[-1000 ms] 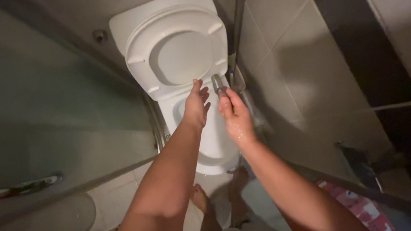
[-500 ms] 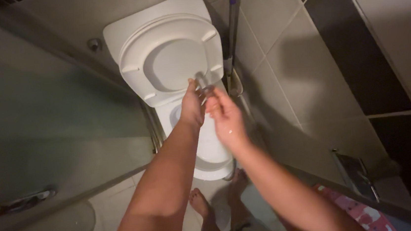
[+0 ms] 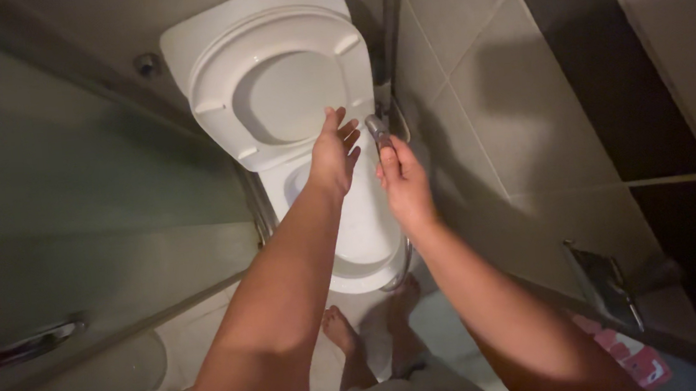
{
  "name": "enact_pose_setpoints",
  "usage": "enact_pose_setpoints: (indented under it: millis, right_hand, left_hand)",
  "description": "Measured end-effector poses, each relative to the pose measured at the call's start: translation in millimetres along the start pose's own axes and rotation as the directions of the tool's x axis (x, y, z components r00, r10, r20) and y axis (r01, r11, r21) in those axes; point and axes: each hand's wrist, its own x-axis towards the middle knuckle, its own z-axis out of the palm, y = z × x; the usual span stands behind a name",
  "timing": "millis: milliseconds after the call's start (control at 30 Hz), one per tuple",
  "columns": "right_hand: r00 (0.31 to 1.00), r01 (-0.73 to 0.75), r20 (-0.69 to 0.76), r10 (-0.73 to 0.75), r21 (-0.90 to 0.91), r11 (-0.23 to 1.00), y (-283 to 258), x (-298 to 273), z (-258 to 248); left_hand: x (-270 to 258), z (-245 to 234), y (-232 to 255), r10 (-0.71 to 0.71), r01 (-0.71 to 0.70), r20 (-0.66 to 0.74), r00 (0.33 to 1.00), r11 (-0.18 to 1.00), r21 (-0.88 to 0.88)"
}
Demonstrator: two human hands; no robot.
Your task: The person uses a handheld bidet sprayer to rinse the toilet seat, lid, and bowl. They repeatedly spray water and wipe surfaces with their hand, focusing on the seat and rim areas.
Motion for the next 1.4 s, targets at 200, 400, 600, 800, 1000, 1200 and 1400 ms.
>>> enact_pose_setpoints:
  millis: [200,400,600,800,1000,1200,1400]
  right_hand:
    - [0.996,-0.088,-0.006,0.088,0.011,0.996,36,1,-19]
    - [0.987,-0.160,-0.008,0.160,-0.091,0.983,47,-4,-18]
    - [0.986,-0.142,0.073,0.149,-0.100,0.985,53,3,5]
    - [0.993,-0.080,0.076,0.086,-0.072,0.994,64,4,46]
    - [0.979,-0.191,0.059,0.194,-0.057,0.980,60,-5,74]
    - [0.954,-0.216,0.189,0.232,-0.103,0.971,36,-28,115]
    - [0.961,-0.170,0.195,0.197,-0.145,0.975,31,-40,136]
  left_hand:
    - [-17,-32,-44,-0.032,0.042,-0.076,0.997,0.989,0.139]
    - [-58,-114,-106,-0.010,0.069,-0.278,0.961,0.977,0.204]
    - [-85,-173,-107,-0.048,0.133,-0.392,0.919,0.972,0.193]
    - [-99,-210,-104,-0.077,0.128,-0.408,0.910,0.987,0.101]
    - [-114,-226,-98,-0.099,0.132,-0.419,0.903,0.990,0.051]
    - [-131,-227,-78,-0.109,0.140,-0.483,0.869,0.990,0.028]
    - [-131,-248,-57,-0.078,0.114,-0.439,0.895,0.992,0.055]
